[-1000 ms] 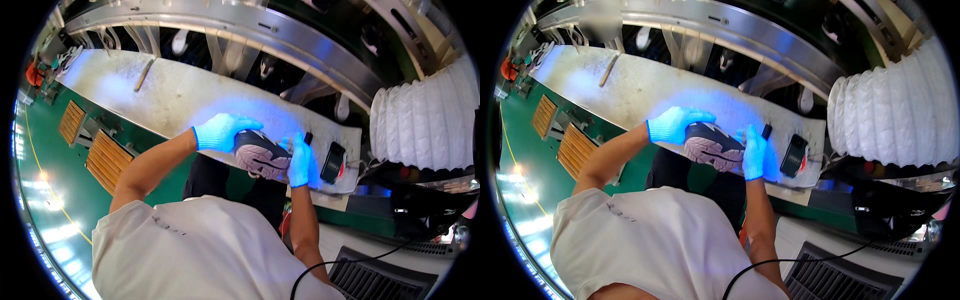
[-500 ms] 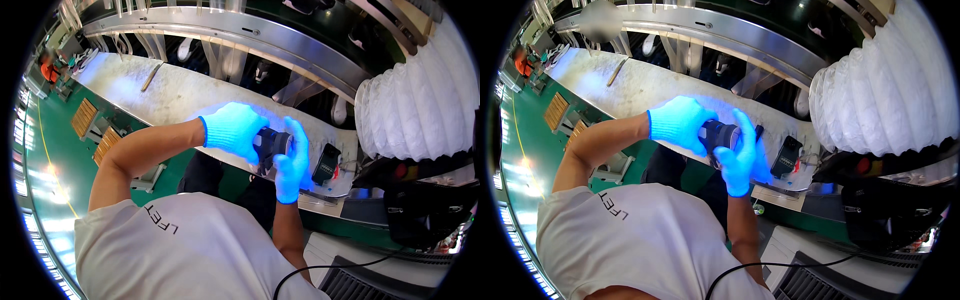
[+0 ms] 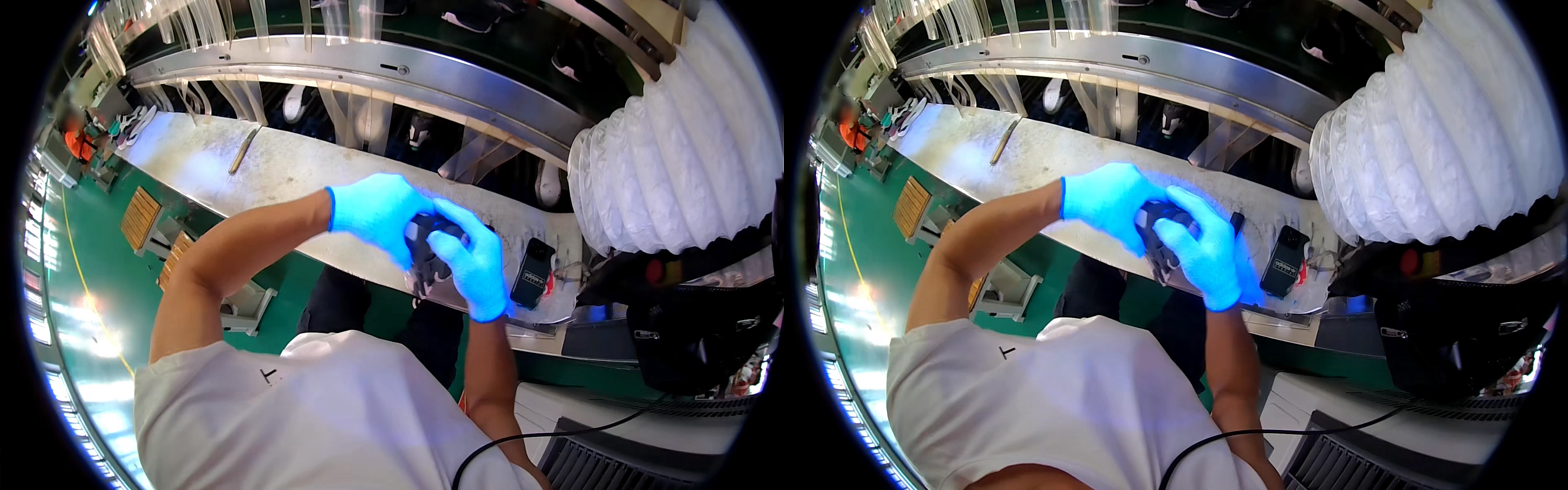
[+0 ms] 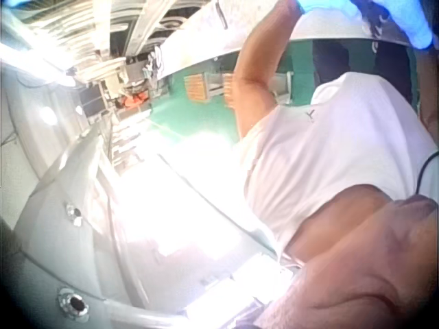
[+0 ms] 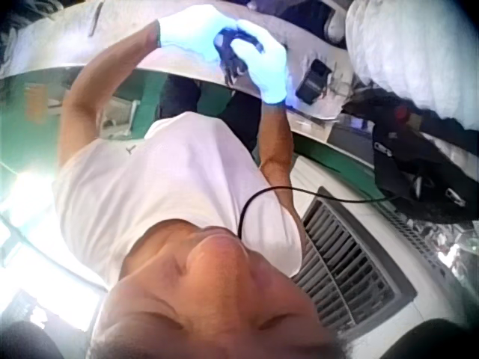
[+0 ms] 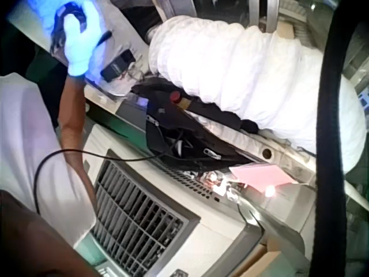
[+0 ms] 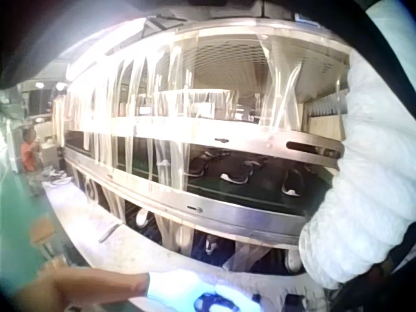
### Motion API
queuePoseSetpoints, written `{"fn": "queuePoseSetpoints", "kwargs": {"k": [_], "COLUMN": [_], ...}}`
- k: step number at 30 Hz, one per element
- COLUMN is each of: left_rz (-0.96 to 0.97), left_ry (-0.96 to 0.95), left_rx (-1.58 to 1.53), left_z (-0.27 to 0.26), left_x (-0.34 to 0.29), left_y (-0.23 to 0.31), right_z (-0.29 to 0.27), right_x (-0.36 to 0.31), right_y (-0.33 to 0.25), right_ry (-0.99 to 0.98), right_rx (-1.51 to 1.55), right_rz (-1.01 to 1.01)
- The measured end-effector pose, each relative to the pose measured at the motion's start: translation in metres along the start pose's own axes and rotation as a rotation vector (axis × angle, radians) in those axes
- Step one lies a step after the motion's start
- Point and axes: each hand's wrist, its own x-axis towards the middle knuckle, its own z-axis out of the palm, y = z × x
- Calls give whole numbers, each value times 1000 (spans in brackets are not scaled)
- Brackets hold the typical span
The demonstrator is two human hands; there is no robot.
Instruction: The person repeatedly cleans sneakers on a factory workbench using a small brush and a cloth. They scrub the sole and wipe the upper, then place the shoe on a conveyor belt and retrieve another to repeat the process.
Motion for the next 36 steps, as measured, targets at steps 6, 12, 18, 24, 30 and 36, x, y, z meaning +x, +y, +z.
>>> {"fn": "queuePoseSetpoints", "kwargs": {"k": [6, 12, 18, 24, 30, 36], "left_rz": [-73, -299, -279, -433, -568, -166], "left_ry": [364, 927, 800, 450, 424, 561], "left_rx": [-365, -702, -946, -1058, -903, -299], "left_z": [25, 178, 208, 266, 274, 226], "left_x": [-16, -21, -61, -161, -165, -166], "left_y": [-65, 23, 10, 26, 25, 31], "right_z": [63, 93, 90, 114, 115, 101], "right_x": [0, 6, -65, -158, -161, -169], "right_y": [18, 11, -9, 5, 45, 53], "right_ry": [635, 642, 390, 86, 49, -15], "right_rx": [89, -157, -98, -315, -309, -322], "right_rz": [-100, -174, -52, -3, -1, -4]}}
